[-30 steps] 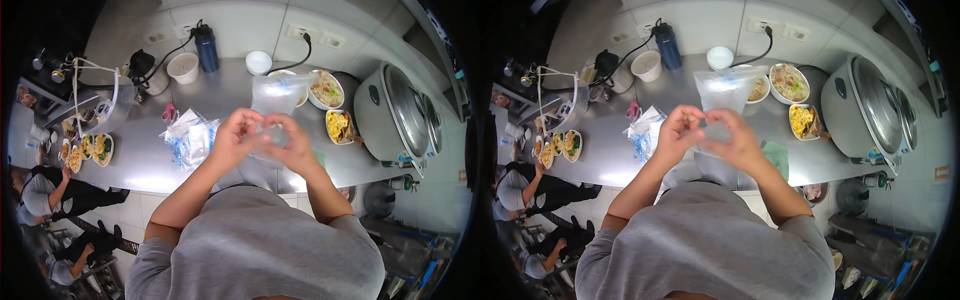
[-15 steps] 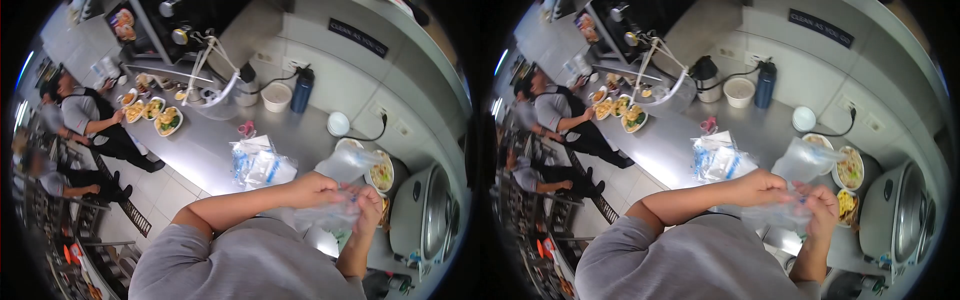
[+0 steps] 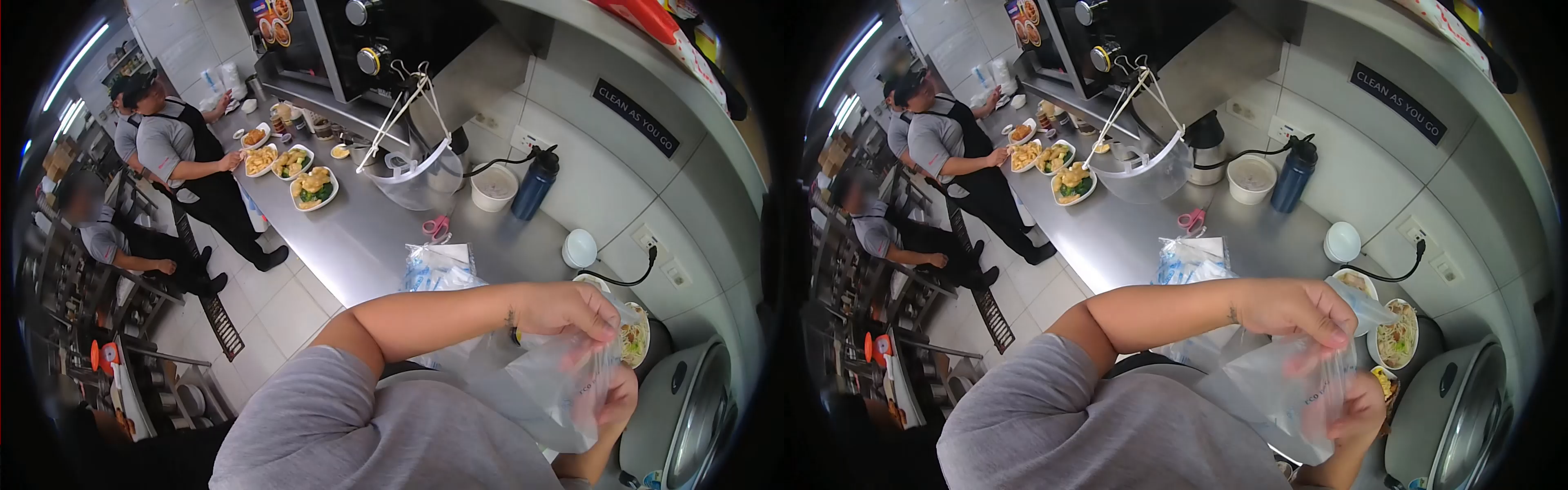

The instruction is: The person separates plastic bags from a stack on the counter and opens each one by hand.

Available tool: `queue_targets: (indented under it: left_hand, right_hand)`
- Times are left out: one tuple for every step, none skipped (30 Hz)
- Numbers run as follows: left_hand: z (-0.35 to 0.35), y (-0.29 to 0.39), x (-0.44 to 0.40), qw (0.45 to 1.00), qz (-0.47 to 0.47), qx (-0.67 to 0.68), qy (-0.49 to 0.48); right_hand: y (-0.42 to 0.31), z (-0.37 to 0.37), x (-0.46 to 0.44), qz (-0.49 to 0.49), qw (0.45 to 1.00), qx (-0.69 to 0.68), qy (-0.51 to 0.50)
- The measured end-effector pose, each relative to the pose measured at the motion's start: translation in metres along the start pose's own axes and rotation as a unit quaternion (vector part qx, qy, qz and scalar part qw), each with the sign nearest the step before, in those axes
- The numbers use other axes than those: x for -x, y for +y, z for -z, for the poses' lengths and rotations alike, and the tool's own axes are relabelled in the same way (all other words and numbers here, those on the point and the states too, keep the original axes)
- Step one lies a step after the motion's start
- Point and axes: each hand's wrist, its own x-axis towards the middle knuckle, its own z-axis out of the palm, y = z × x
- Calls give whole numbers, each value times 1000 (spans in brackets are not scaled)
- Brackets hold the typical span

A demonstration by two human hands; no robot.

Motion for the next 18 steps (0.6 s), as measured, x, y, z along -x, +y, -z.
queue_targets:
  left_hand:
    - [12, -2, -2, 1000, 20, -2, -6]
    - [21, -3, -2, 999, 39, -5, -13]
    - [20, 0, -2, 999, 30, 18, -1]
    - [16, 3, -2, 999, 22, 42, 10]
    - [15, 4, -2, 997, 15, 66, 20]
    - [19, 1, -7, 991, -12, 107, 75]
    - [28, -6, -17, 980, -40, 145, 129]
    - [37, -14, -26, 963, -70, 183, 185]
    - [51, -33, -32, 939, -58, 224, 253]
    - [71, -59, -34, 910, -48, 261, 319]
    - [92, -81, -29, 877, -40, 290, 380]
    - [109, -106, -18, 881, -12, 251, 401]
    - [124, -134, -7, 881, 19, 213, 421]
    - [138, -160, 5, 872, 45, 189, 449]
    - [137, -164, 12, 862, 70, 162, 475]
    - [139, -165, 11, 869, 87, 71, 482]
    - [141, -164, 9, 868, 100, -20, 485]
    - [135, -158, 9, 858, 112, -108, 489]
  right_hand:
    - [-1, -2, 0, 73, 996, 13, 40]
    - [-6, -5, 0, 145, 986, 27, 80]
    - [-6, -8, -2, 165, 974, 80, 133]
    - [-7, -11, -3, 177, 957, 133, 188]
    - [-6, -13, -10, 135, 932, 222, 254]
    - [-6, -15, -19, 88, 893, 310, 316]
    - [-6, -17, -28, 40, 841, 393, 371]
    - [-5, -18, -38, -9, 777, 471, 417]
    - [11, 8, -35, -18, 814, 378, 442]
    - [39, 38, -28, -25, 870, 181, 458]
    - [66, 65, -26, -33, 874, -42, 483]
    - [95, 81, -23, -59, 849, -158, 501]
    - [124, 86, -21, -81, 826, -211, 517]
    - [150, 84, -18, -100, 805, -231, 537]
    - [155, 78, -19, -103, 800, -207, 553]
    - [161, 70, -20, -106, 794, -182, 570]
    - [165, 65, -23, -109, 790, -156, 583]
    - [173, 68, -20, -82, 782, -77, 613]
